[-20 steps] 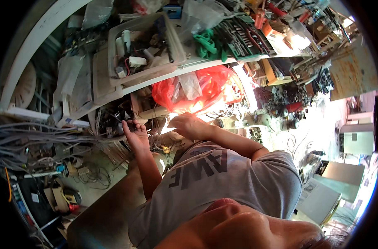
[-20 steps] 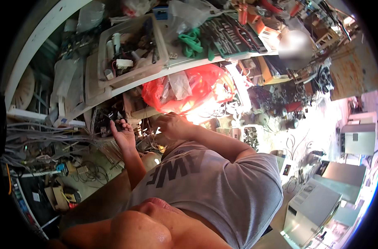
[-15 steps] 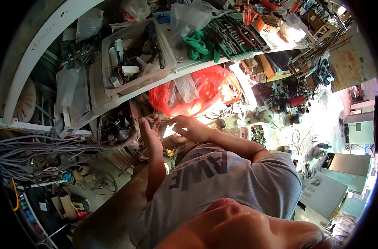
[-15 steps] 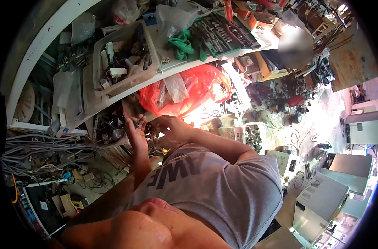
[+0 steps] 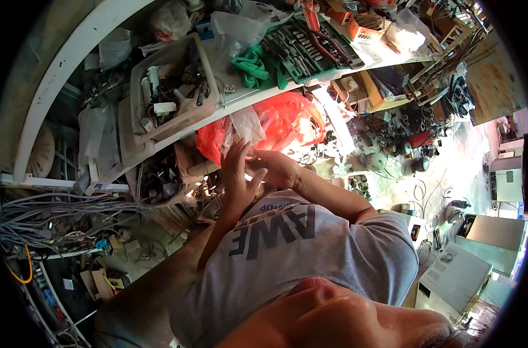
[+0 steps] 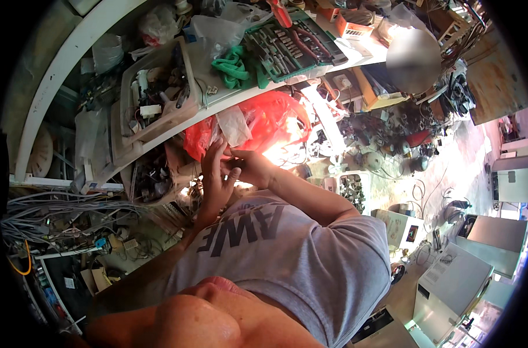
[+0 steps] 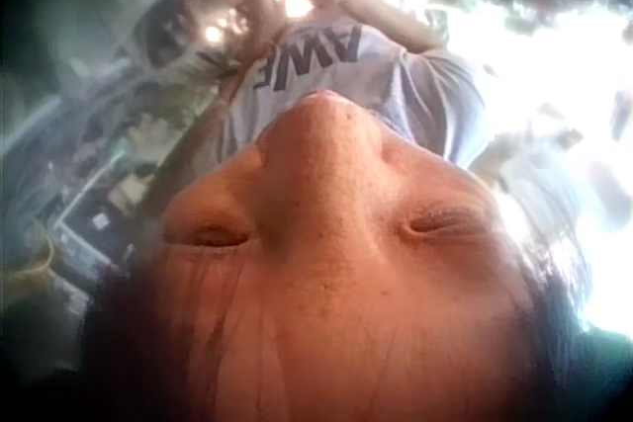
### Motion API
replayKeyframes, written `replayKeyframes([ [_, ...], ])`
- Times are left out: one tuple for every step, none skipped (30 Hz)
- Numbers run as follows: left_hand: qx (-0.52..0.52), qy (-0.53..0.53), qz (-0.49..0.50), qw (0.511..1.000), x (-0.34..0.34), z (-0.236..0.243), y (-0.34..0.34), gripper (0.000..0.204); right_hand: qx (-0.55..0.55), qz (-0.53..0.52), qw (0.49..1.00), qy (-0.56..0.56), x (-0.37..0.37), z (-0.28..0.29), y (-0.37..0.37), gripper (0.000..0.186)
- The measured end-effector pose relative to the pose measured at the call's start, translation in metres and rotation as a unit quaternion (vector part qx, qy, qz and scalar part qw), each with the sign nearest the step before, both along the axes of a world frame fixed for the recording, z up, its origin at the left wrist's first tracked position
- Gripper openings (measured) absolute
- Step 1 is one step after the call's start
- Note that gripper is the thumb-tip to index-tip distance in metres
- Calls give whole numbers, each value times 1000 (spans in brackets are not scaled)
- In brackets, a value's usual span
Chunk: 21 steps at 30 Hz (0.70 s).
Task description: The person handles various electronic components and wires at a workbench, retrieving parts from plastic bags and a storage tray while using pliers to manipulate connections.
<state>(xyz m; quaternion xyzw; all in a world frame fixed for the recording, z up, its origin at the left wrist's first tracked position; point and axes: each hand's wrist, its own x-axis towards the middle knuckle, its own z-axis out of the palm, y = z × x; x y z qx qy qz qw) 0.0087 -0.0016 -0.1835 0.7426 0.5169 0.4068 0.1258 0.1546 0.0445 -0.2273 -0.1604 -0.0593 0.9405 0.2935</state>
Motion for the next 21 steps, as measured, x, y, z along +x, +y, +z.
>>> replayKeyframes([
  [-9, -18, -3, 1000, 3, -4, 2, 52, 4, -32, 999, -2, 5, -15, 5, 28],
  [-18, -35, -2, 999, 5, -6, 3, 50, 7, -61, 998, -2, 10, -22, 9, 25],
  [-15, -54, 5, 998, 12, 3, 6, 43, 11, -75, 997, -19, 15, -7, 15, 20],
  [-30, -52, -2, 998, 13, 3, 6, 36, -49, -101, 991, -71, 26, 11, 13, 17],
  [-35, -33, -13, 999, 14, 3, 8, 33, -20, -103, 993, -56, 40, 1, 19, 21],
  [-40, -13, -24, 999, 15, 3, 10, 31, 9, -105, 994, -41, 53, -8, 26, 24],
  [-40, -1, -19, 999, 15, 3, 10, 29, 62, -118, 986, -100, 60, -2, 29, 26],
  [-40, 10, -13, 999, 16, 3, 9, 28, 115, -131, 972, -158, 66, 5, 32, 28],
  [-39, 21, -9, 999, 17, 3, 9, 27, -25, -141, 989, -35, 73, 7, 41, 31],
  [-40, 21, -4, 999, 17, 3, 8, 27, -54, -145, 987, -52, 81, 11, 47, 26],
  [-41, 22, -1, 999, 17, 3, 9, 26, -37, -165, 984, -56, 86, 12, 54, 23],
  [-42, 23, 2, 999, 16, 3, 9, 26, -20, -184, 981, -60, 90, 13, 61, 21],
  [-47, 19, 11, 999, 16, 3, 8, 26, -5, -187, 981, -56, 93, 16, 69, 20],
  [-52, 14, 22, 998, 15, 2, 7, 25, -54, -212, 975, -35, 90, 30, 72, 19],
  [-56, 8, 33, 998, 14, 1, 5, 25, -21, -212, 974, -82, 89, 48, 75, 18],
  [-56, 10, 45, 997, 13, 0, 2, 24, 12, -212, 969, -128, 88, 59, 80, 16],
  [-55, 12, 52, 997, 12, -1, 1, 24, 85, -205, 964, -147, 92, 64, 87, 15],
  [-55, 13, 60, 997, 11, 0, 1, 24, 157, -196, 954, -166, 96, 69, 97, 15],
  [-55, 16, 65, 996, 10, 3, 2, 23, 194, -203, 945, -170, 97, 74, 108, 15],
  [-49, 14, 65, 997, 10, 2, 3, 23, 237, -207, 931, -187, 100, 83, 118, 16],
  [-45, 11, 69, 997, 10, 2, 3, 23, 288, -202, 909, -225, 101, 91, 129, 16],
])
